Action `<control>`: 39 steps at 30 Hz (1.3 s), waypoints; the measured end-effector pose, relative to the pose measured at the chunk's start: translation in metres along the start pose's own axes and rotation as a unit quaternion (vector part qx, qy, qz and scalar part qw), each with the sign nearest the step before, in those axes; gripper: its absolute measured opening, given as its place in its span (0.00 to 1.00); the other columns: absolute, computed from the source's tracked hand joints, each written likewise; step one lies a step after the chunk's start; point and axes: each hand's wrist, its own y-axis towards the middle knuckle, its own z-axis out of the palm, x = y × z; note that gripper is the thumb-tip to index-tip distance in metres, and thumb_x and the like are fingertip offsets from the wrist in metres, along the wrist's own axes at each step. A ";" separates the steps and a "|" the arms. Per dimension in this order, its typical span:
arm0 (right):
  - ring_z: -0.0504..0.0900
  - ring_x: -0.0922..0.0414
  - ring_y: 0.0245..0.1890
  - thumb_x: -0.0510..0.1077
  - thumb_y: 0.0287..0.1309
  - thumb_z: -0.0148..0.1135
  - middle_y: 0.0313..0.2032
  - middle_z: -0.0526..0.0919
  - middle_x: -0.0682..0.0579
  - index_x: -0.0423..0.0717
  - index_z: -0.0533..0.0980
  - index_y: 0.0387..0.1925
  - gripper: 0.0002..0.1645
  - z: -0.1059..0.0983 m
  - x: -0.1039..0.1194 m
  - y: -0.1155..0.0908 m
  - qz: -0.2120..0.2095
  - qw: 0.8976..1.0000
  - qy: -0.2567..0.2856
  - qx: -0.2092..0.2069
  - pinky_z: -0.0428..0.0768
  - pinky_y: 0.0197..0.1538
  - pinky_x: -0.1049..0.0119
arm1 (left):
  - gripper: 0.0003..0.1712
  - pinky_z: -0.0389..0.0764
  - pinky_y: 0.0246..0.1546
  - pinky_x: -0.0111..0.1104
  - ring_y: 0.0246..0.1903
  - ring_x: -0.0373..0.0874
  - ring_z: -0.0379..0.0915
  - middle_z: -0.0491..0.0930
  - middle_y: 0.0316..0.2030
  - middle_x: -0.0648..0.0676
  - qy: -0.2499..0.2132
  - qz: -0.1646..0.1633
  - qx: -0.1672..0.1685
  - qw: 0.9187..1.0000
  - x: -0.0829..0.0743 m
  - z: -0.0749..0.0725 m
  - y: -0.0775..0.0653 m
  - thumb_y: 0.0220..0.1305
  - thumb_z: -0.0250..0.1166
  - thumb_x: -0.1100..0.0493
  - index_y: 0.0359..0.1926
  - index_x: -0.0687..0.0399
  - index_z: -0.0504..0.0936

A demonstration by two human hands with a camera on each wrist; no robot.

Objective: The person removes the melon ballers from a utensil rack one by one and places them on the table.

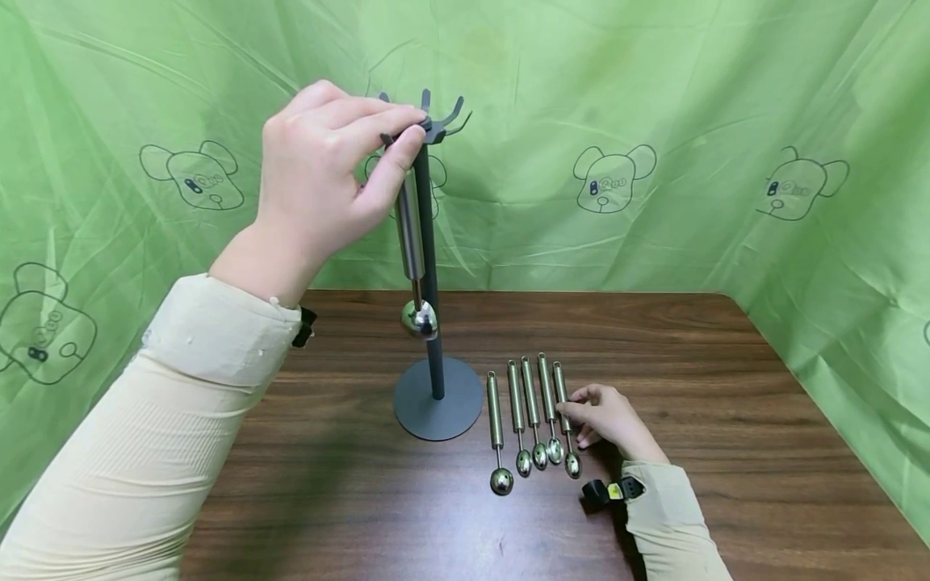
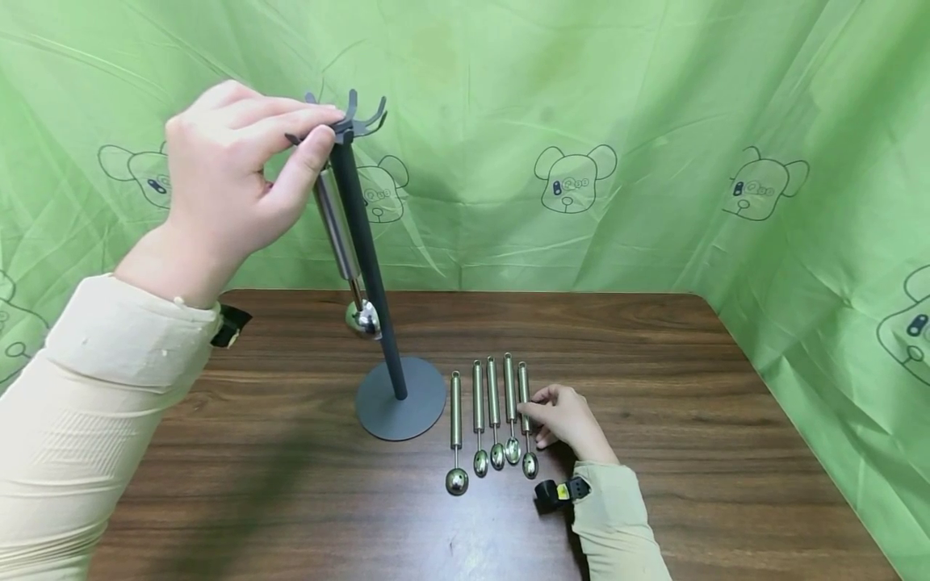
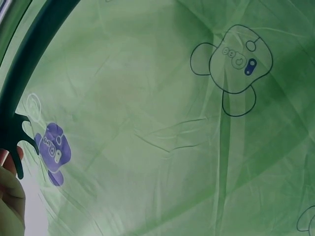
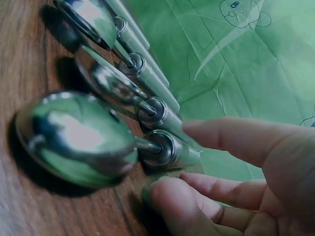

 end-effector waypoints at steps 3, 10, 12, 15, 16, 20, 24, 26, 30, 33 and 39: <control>0.80 0.59 0.15 0.52 0.59 0.68 0.26 0.81 0.47 0.33 0.74 0.50 0.28 -0.002 0.001 -0.001 0.002 1.000 -0.009 -0.014 0.83 0.24 0.62 | 0.19 0.73 0.32 0.43 0.31 0.55 0.78 0.89 0.38 0.55 0.001 0.000 0.000 1.000 0.000 -0.001 0.000 0.70 0.56 0.50 0.42 0.55 0.90; 0.82 0.58 0.17 0.51 0.63 0.64 0.30 0.84 0.43 0.32 0.73 0.52 0.28 -0.005 0.004 -0.003 -0.017 0.998 0.011 -0.062 0.84 0.26 0.60 | 0.19 0.74 0.31 0.44 0.32 0.55 0.78 0.89 0.38 0.55 0.003 -0.008 0.008 1.000 -0.001 -0.002 -0.002 0.70 0.56 0.50 0.42 0.54 0.90; 0.82 0.58 0.18 0.51 0.64 0.64 0.31 0.84 0.42 0.32 0.73 0.53 0.27 -0.006 0.005 -0.003 -0.032 0.996 0.025 -0.081 0.84 0.26 0.61 | 0.19 0.74 0.31 0.44 0.32 0.55 0.79 0.89 0.38 0.55 0.002 -0.009 0.009 1.000 -0.001 -0.002 -0.002 0.70 0.56 0.50 0.42 0.54 0.90; 0.83 0.58 0.19 0.50 0.64 0.63 0.31 0.85 0.42 0.33 0.74 0.53 0.26 -0.006 0.008 -0.005 -0.053 0.991 0.047 -0.115 0.84 0.27 0.63 | 0.19 0.74 0.31 0.44 0.32 0.55 0.79 0.89 0.38 0.55 0.002 -0.008 0.009 1.000 -0.001 -0.002 -0.002 0.70 0.56 0.50 0.43 0.54 0.90; 0.84 0.58 0.20 0.49 0.64 0.63 0.30 0.85 0.43 0.33 0.75 0.53 0.25 -0.006 0.010 -0.005 -0.061 0.989 0.056 -0.126 0.85 0.28 0.64 | 0.19 0.74 0.31 0.44 0.32 0.55 0.79 0.89 0.39 0.55 0.002 -0.007 0.008 1.000 -0.001 -0.002 -0.002 0.70 0.56 0.50 0.43 0.54 0.90; 0.84 0.59 0.22 0.47 0.64 0.64 0.27 0.84 0.52 0.33 0.76 0.50 0.22 -0.005 0.019 -0.011 -0.087 0.978 0.101 -0.163 0.85 0.30 0.65 | 0.19 0.75 0.31 0.44 0.32 0.55 0.79 0.89 0.39 0.55 0.003 -0.005 0.007 1.000 -0.002 -0.002 -0.002 0.70 0.56 0.50 0.43 0.54 0.90; 0.85 0.61 0.23 0.44 0.64 0.63 0.24 0.83 0.61 0.32 0.76 0.49 0.20 -0.002 0.031 -0.020 -0.111 0.966 0.145 -0.184 0.85 0.32 0.67 | 0.19 0.75 0.31 0.44 0.32 0.55 0.79 0.89 0.39 0.55 0.004 -0.004 0.006 1.000 -0.001 -0.002 -0.002 0.70 0.56 0.50 0.42 0.54 0.90; 0.84 0.62 0.23 0.43 0.65 0.62 0.24 0.83 0.63 0.32 0.77 0.49 0.18 -0.001 0.037 -0.023 -0.122 0.961 0.159 -0.191 0.84 0.33 0.69 | 0.19 0.75 0.31 0.44 0.32 0.55 0.79 0.89 0.39 0.55 0.004 -0.003 0.005 1.000 -0.001 -0.002 -0.002 0.70 0.56 0.50 0.43 0.54 0.90; 0.84 0.64 0.24 0.40 0.65 0.61 0.24 0.83 0.66 0.32 0.77 0.48 0.15 0.003 0.048 -0.032 -0.143 0.952 0.181 -0.202 0.83 0.33 0.71 | 0.19 0.75 0.31 0.44 0.32 0.54 0.79 0.89 0.38 0.55 0.003 -0.003 0.003 1.000 -0.001 -0.002 -0.002 0.70 0.56 0.50 0.43 0.54 0.90; 0.85 0.63 0.26 0.38 0.65 0.61 0.25 0.83 0.65 0.35 0.78 0.46 0.11 0.007 0.056 -0.038 -0.160 0.946 0.195 -0.205 0.84 0.34 0.69 | 0.19 0.75 0.31 0.44 0.32 0.54 0.79 0.89 0.38 0.55 0.002 -0.004 0.003 1.000 -0.001 -0.002 -0.002 0.70 0.56 0.50 0.43 0.54 0.90; 0.85 0.64 0.28 0.33 0.63 0.61 0.26 0.84 0.61 0.34 0.78 0.44 0.08 0.020 0.073 -0.049 -0.202 0.936 0.222 -0.182 0.85 0.35 0.68 | 0.19 0.74 0.30 0.43 0.31 0.54 0.79 0.89 0.38 0.55 0.000 0.000 -0.004 1.000 -0.001 -0.002 -0.001 0.70 0.56 0.50 0.43 0.54 0.90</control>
